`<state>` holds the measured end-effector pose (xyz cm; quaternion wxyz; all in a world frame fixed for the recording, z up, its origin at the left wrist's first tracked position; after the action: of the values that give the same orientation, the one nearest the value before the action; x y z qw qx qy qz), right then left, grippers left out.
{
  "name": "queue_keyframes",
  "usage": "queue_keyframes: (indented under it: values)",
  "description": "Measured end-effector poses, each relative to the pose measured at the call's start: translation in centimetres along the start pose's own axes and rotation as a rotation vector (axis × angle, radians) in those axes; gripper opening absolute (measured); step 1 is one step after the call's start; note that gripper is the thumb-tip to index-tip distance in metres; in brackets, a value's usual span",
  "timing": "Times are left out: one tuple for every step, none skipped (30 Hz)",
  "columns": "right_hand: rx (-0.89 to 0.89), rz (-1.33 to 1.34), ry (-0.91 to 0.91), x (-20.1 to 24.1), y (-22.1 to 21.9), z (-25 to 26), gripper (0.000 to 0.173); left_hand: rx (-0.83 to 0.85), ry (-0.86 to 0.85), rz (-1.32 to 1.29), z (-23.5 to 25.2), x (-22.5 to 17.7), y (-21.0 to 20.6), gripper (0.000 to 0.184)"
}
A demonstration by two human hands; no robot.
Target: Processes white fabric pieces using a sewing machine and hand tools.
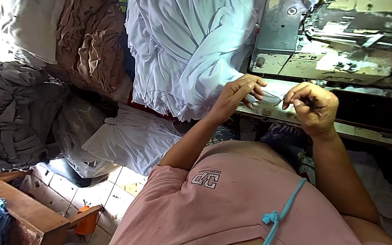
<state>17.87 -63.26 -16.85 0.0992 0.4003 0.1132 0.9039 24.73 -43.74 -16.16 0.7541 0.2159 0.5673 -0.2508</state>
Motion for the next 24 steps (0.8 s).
queue_keyframes:
  values:
    - [-0.041,0.031,-0.005,-0.1,0.1,-0.2,0.022,-0.071,-0.056,-0.025,-0.7,0.2,-0.3,0.035]
    - [-0.071,0.049,0.001,0.0,0.2,-0.4,0.022,-0.150,-0.093,-0.077,-1.3,0.7,-0.6,0.035]
    - [-0.092,0.049,0.015,0.1,0.1,-0.6,0.022,-0.200,-0.078,-0.144,-1.9,1.4,-1.1,0.035]
    - [-0.110,0.030,0.035,0.3,-0.1,-0.7,0.022,-0.191,0.005,-0.189,-2.1,2.1,-1.8,0.037]
    - [-0.119,0.002,0.059,0.5,-0.4,-0.8,0.022,-0.124,0.133,-0.218,-2.1,2.7,-2.5,0.037]
    - [-0.119,-0.028,0.084,0.8,-0.7,-0.8,0.022,-0.039,0.259,-0.252,-1.9,3.2,-3.3,0.035]
    - [-0.108,-0.063,0.112,1.3,-1.1,-0.8,0.021,0.014,0.349,-0.299,-1.5,3.4,-4.0,0.032]
    - [-0.091,-0.107,0.142,1.8,-1.4,-0.8,0.019,0.016,0.393,-0.346,-1.1,3.5,-4.4,0.028]
    - [-0.070,-0.159,0.168,2.4,-1.8,-0.8,0.017,-0.027,0.407,-0.382,-0.5,3.3,-4.6,0.026]
    - [-0.056,-0.211,0.191,2.9,-2.2,-0.9,0.015,-0.086,0.395,-0.392,0.0,3.0,-4.7,0.024]
    - [-0.053,-0.262,0.211,3.2,-2.4,-1.0,0.014,-0.124,0.362,-0.375,0.6,2.5,-4.6,0.025]
    - [-0.058,-0.305,0.226,3.4,-2.6,-1.2,0.014,-0.130,0.320,-0.331,1.0,2.0,-4.4,0.025]
    - [-0.071,-0.339,0.235,3.5,-2.7,-1.4,0.013,-0.124,0.279,-0.276,1.4,1.6,-4.3,0.025]
    - [-0.093,-0.365,0.235,3.5,-2.6,-1.6,0.013,-0.118,0.244,-0.230,1.6,1.2,-4.1,0.024]
    - [-0.119,-0.383,0.224,3.4,-2.6,-1.8,0.013,-0.124,0.219,-0.211,1.8,0.9,-4.0,0.023]
    - [-0.148,-0.394,0.207,3.3,-2.5,-2.0,0.012,-0.138,0.204,-0.222,1.9,0.8,-3.9,0.022]
    - [-0.171,-0.402,0.181,3.1,-2.5,-2.1,0.013,-0.151,0.198,-0.250,2.0,0.6,-3.9,0.021]
    - [-0.182,-0.404,0.157,2.8,-2.4,-2.1,0.013,-0.166,0.197,-0.283,2.1,0.5,-4.0,0.020]
    - [-0.185,-0.403,0.133,2.6,-2.4,-2.1,0.014,-0.175,0.190,-0.308,2.1,0.4,-4.1,0.018]
    - [-0.182,-0.403,0.109,2.5,-2.4,-2.1,0.014,-0.182,0.185,-0.319,2.2,0.2,-4.1,0.017]
    - [-0.178,-0.398,0.089,2.4,-2.4,-2.0,0.014,-0.187,0.185,-0.324,2.2,0.1,-4.1,0.016]
    - [-0.176,-0.397,0.071,2.4,-2.3,-2.0,0.014,-0.192,0.189,-0.336,2.3,0.0,-4.0,0.015]
    - [-0.177,-0.395,0.057,2.5,-2.1,-1.9,0.014,-0.197,0.200,-0.352,2.3,-0.2,-4.1,0.014]
    - [-0.184,-0.391,0.048,2.5,-1.9,-1.9,0.014,-0.201,0.210,-0.371,2.3,-0.2,-4.1,0.014]
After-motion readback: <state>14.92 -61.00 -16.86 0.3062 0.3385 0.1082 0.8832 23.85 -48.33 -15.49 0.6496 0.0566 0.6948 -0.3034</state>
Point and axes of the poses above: each hand's wrist, its own z-axis towards the middle knuckle, its own y-axis out of the back of the hand, x = y × z, the point moved 5 cm from there along z, towards the middle knuckle, and after that the axes turned 4 degrees about z, right-handed, at the moved point
